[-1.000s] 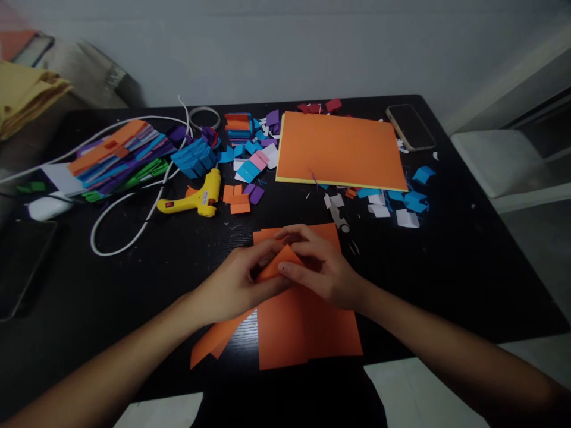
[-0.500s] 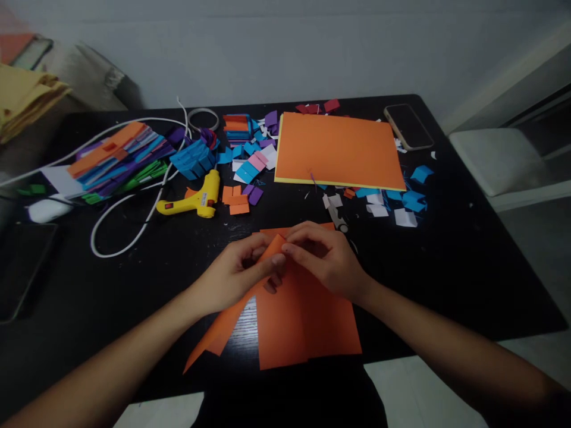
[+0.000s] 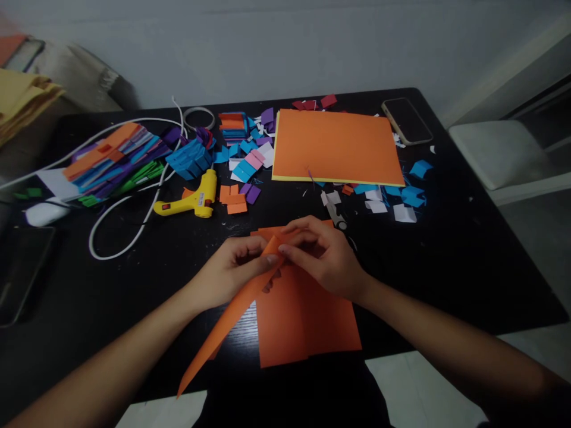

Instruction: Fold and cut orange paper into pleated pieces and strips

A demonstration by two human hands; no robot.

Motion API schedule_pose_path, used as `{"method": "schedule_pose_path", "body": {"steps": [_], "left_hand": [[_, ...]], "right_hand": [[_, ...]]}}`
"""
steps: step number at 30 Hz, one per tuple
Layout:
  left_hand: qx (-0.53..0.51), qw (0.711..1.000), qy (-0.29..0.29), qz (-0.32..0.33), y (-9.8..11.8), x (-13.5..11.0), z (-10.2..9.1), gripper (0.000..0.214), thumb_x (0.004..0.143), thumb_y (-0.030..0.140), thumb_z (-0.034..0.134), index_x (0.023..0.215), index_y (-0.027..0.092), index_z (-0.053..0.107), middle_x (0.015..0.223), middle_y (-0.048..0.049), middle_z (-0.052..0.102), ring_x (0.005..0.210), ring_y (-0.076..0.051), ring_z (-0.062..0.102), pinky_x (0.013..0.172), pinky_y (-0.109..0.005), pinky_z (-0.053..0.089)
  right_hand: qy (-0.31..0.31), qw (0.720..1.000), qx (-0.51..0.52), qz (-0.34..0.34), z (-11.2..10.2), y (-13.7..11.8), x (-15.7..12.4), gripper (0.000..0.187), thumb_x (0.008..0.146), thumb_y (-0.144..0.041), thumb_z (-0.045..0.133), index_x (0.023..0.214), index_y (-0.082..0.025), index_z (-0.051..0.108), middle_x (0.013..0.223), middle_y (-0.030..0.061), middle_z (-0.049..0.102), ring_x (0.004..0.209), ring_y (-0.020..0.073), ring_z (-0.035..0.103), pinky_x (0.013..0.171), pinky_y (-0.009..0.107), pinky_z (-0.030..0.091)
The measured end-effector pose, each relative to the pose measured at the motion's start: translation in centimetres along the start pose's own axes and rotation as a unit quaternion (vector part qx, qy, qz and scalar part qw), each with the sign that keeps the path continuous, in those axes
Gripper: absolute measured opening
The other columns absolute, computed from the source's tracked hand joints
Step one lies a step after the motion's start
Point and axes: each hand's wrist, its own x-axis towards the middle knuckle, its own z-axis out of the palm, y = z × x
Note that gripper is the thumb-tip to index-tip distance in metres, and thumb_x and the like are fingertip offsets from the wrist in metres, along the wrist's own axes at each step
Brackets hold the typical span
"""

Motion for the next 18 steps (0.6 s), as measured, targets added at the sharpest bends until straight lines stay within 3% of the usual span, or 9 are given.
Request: {"method": "schedule_pose_path", "body": {"steps": [8,18], "left_hand": [[0.054,0.995,0.061,0.051,0.75,0.17,0.68,0.027,0.094,0.04,0.072,0.085,0.014,0.069,0.074,-0.0002,0.065,0.064,-0.01,0.057,0.058,-0.019,0.044],[-0.037,0.996,0.082,0.003,0.59,0.06,0.3,0.033,0.089,0.044,0.077,0.082,0.016,0.064,0.068,-0.0016,0.071,0.053,-0.013,0.065,0.051,-0.022,0.052]], "right_hand": [[-0.005,0.999,0.024,0.02,0.23,-0.07,-0.24,0.015,0.089,-0.032,0.079,0.096,-0.02,0.076,0.083,0.0021,0.079,0.071,0.0145,0.075,0.069,0.027,0.062],[-0.002,0.999,0.024,-0.02,0.13,0.18,-0.21,0.019,0.086,-0.027,0.083,0.104,-0.021,0.078,0.104,0.0051,0.081,0.093,0.0184,0.078,0.086,0.034,0.065]]}}
